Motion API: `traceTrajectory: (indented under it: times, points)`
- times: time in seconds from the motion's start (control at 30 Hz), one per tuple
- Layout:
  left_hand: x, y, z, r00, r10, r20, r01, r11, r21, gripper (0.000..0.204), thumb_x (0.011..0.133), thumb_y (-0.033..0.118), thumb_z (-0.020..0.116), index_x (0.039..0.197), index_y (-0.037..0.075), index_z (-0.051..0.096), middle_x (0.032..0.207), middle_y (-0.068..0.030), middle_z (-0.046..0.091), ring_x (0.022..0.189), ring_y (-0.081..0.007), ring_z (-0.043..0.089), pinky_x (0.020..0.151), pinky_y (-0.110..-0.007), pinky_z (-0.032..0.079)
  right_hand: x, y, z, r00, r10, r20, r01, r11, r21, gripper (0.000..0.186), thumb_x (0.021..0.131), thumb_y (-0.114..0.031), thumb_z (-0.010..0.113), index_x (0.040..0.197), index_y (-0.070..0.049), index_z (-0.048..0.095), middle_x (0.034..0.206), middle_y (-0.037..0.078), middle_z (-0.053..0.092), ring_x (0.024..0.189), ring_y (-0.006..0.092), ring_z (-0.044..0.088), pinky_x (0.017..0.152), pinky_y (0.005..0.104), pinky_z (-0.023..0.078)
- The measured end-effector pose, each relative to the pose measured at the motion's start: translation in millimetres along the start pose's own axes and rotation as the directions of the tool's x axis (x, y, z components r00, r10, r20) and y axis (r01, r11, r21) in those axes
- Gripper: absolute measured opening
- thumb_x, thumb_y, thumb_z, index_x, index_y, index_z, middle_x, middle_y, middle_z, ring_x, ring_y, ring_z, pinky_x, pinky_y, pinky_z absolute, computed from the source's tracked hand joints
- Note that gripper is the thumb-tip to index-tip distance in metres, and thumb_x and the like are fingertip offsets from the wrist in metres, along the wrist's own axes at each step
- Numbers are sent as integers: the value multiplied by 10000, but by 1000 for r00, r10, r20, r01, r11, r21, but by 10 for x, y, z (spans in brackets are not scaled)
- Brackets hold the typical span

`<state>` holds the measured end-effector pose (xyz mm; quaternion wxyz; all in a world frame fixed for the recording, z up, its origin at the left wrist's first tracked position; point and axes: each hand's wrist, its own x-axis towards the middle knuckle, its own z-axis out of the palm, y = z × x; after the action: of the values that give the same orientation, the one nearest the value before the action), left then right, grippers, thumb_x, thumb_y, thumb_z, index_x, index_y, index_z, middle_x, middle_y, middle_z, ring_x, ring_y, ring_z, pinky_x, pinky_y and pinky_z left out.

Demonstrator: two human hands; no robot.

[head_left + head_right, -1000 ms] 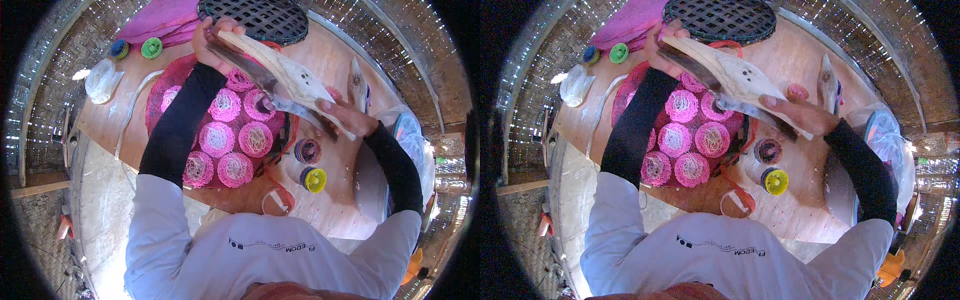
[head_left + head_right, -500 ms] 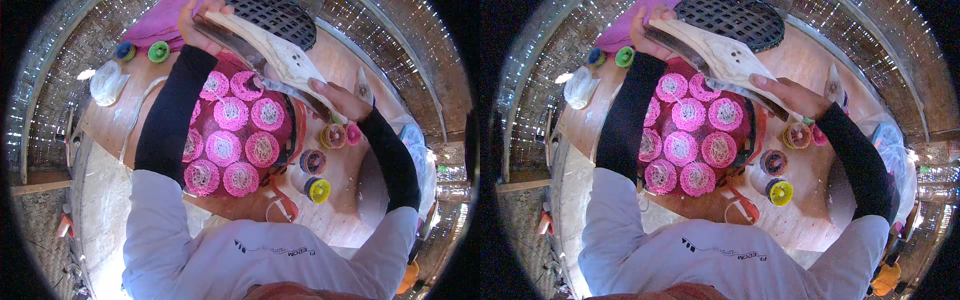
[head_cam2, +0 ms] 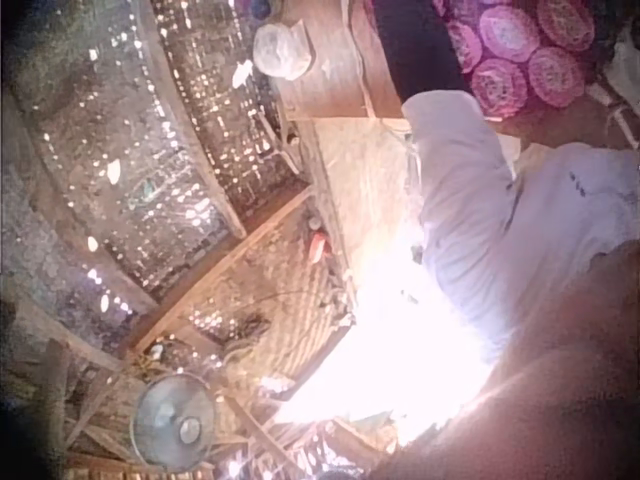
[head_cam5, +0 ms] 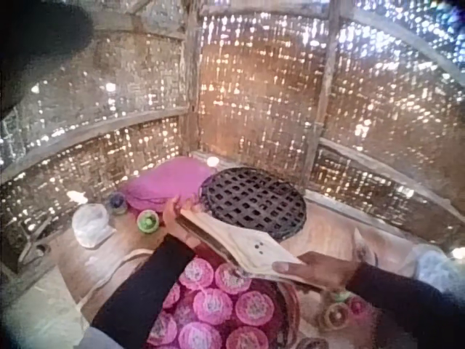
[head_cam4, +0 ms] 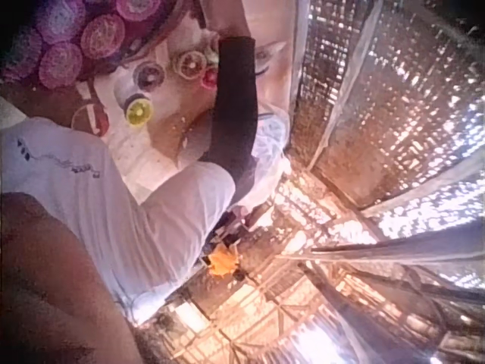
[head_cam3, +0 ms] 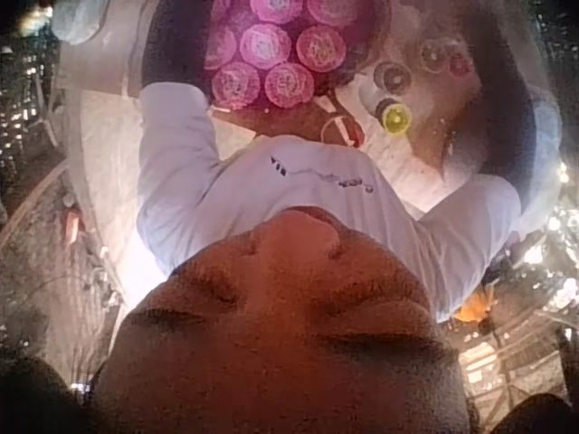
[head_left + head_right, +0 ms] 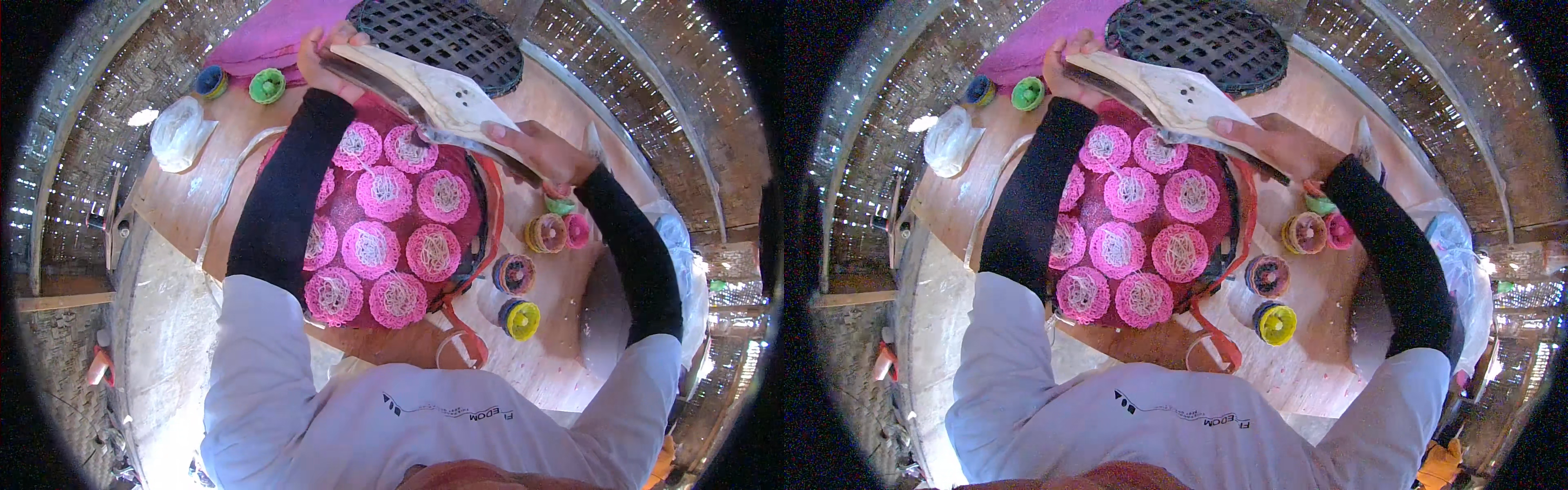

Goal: The person prepares ring-shaped pastries by filling a manual piping tool with pink dough from a bowl and squeezing it onto a board.

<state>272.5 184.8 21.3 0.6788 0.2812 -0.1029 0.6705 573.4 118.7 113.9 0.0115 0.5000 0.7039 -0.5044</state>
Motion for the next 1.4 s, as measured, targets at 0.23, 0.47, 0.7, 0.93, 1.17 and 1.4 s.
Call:
traceTrajectory:
  times: [0.23, 0.47, 0.7, 0.93, 1.17, 1.4]
  points:
    - [450, 178, 1540, 960, -73, 271, 22, 982, 188, 401, 850, 486, 398, 931, 112, 520, 689, -20, 511, 701, -182, 536, 635, -315, 454, -272, 90, -49, 920, -384, -82, 392, 896, 207, 588, 774, -464, 588, 1133, -4, 509, 861, -14, 549, 716, 54, 470, 565, 195, 369]
    - [283, 90, 2488, 985, -101, 143, -15, 765, 643, 591, 812, 555, 406, 1121, 58, 490, 956, -140, 587, 888, -315, 572, 879, -438, 429, -1200, 90, 315, 860, -431, -273, 506, 784, 360, 728, 678, -332, 704, 1232, 33, 405, 1196, 91, 500, 1113, 166, 449, 966, 293, 309]
    - [-421, -48, 2124, 926, 51, -374, 279, 572, 771, 264, 904, 293, 435, 937, 56, 545, 942, -39, 558, 921, -164, 517, 814, -287, 368, -2355, 901, 1073, 659, -126, -741, 491, 818, 298, 758, 645, -335, 728, 1216, 47, 407, 1174, 99, 512, 1092, 165, 462, 949, 300, 325]
    - [-1358, 762, 1570, 985, 83, -153, 158, -46, 986, 181, 811, 99, 538, 976, 25, 529, 878, -14, 505, 852, -109, 472, 781, -236, 374, -2919, 1331, 2112, 427, 283, -859, 285, 859, 425, 617, 705, -200, 695, 1200, 41, 416, 1126, 116, 541, 1040, 172, 499, 901, 311, 374]
    - [-2243, 1410, 869, 948, 269, -172, 286, -481, 828, 269, 761, 197, 595, 989, 60, 553, 896, -58, 537, 865, -161, 496, 789, -287, 389, -2825, 1660, 2539, 251, 179, -951, 3, 983, 185, 660, 695, -237, 698, 1220, 16, 389, 1092, 212, 535, 989, 284, 546, 831, 352, 424]
    - [-2896, 954, 1078, 905, 410, -117, 416, -790, 450, 361, 752, 388, 554, 1036, 166, 564, 1004, -118, 559, 961, -325, 503, 839, -465, 369, -2652, 1604, 2468, 251, 104, -962, -364, 931, 6, 736, 734, -427, 599, 1294, -58, 294, 1027, 266, 529, 938, 405, 532, 747, 458, 445]
